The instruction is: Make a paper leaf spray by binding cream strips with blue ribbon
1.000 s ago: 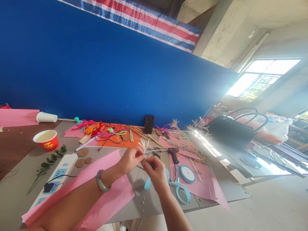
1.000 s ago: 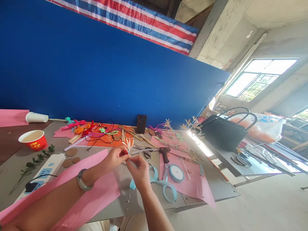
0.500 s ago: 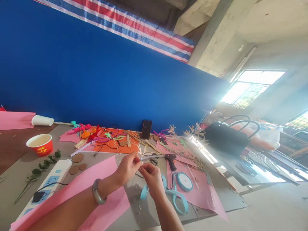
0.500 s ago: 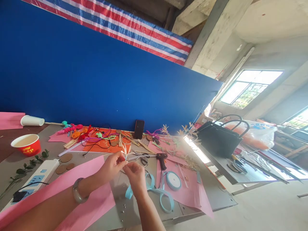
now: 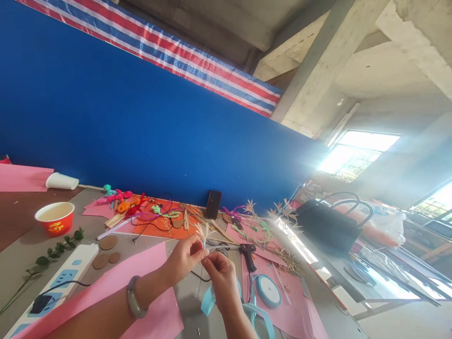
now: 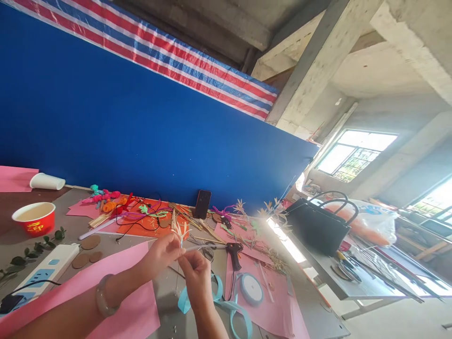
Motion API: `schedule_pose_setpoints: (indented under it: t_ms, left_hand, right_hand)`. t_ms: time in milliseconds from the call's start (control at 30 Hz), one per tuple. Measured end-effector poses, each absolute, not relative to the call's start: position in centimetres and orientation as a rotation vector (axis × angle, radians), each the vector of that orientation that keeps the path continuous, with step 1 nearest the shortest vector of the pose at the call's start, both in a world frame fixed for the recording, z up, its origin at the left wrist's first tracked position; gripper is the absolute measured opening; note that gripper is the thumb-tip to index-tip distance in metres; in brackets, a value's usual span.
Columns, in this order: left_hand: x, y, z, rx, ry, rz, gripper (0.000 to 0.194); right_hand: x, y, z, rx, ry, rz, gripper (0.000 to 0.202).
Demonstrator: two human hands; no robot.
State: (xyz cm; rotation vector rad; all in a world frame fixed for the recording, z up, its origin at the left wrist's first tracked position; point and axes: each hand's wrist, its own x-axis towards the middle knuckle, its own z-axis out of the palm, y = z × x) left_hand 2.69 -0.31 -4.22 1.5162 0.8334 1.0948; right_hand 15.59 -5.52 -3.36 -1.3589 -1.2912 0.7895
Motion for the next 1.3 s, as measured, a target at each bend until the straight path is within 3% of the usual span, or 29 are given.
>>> schedule_pose_setpoints:
  t_ms: [133, 333, 700, 1067, 1300]
  left_hand:
    - [2.4, -0.2, -3.6, 1.213, 0.574, 0.936, 0.027]
    - [2.2, -0.7, -2.7, 1.162, 0.539, 0.952, 0.029]
    - [3.4, -0.5, -4.0, 1.334, 0.643, 1.092, 0.015]
    - [2.6, -0.5, -3.9, 1.538, 0.681, 1.131, 0.018]
    - [2.4, -0.2, -3.6, 1.362, 0.605, 1.118, 0.02]
  right_hand:
    - [15.9, -5.9, -2.6, -1.326, -1.22, 0.925, 0.03]
    - [15.9, -6.2, -2.4, -1.296, -1.14, 0.999, 0.029]
    - [17.0, -5.6, -4.6, -1.367, -1.146, 0.885, 0.036]
    - [16.7, -6.1, -2.1, -1.365, -1.258, 0.895, 0.03]
    - [16.5, -6.1, -1.7, -1.333, -1.296, 0.831, 0.03]
